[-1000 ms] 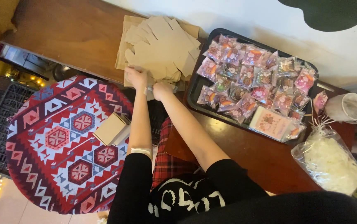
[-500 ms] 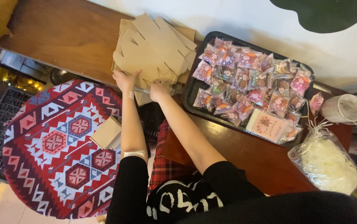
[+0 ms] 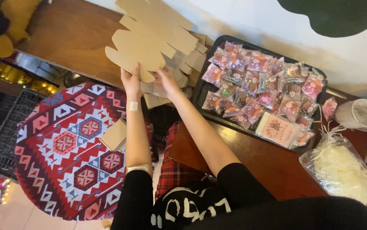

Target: Assembling and folding small cardboard boxes from flat templates.

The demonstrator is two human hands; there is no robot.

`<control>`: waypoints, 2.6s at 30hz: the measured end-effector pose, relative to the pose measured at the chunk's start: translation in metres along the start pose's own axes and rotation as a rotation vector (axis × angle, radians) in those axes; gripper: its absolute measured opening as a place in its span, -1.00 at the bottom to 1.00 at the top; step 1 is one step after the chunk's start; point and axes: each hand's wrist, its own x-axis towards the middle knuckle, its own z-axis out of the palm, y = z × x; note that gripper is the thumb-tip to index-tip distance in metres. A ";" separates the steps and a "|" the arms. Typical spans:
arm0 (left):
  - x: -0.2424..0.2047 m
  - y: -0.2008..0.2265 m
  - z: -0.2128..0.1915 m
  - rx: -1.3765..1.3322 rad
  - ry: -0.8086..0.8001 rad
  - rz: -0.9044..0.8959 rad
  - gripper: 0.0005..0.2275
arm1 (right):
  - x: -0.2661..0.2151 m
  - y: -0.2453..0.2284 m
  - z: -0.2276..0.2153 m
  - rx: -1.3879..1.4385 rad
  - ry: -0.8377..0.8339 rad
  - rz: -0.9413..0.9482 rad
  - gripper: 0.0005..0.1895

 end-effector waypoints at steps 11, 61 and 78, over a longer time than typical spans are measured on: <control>-0.067 0.112 0.060 -0.243 -0.183 0.004 -0.65 | -0.109 -0.124 -0.046 0.610 -0.077 -0.350 -0.55; -0.113 0.129 0.270 0.102 -1.184 -0.553 -0.64 | -0.256 -0.208 -0.360 -0.187 0.698 -0.701 -0.55; -0.115 0.129 0.265 0.232 -1.227 -0.440 -0.71 | -0.253 -0.207 -0.353 -0.232 0.714 -0.718 -0.62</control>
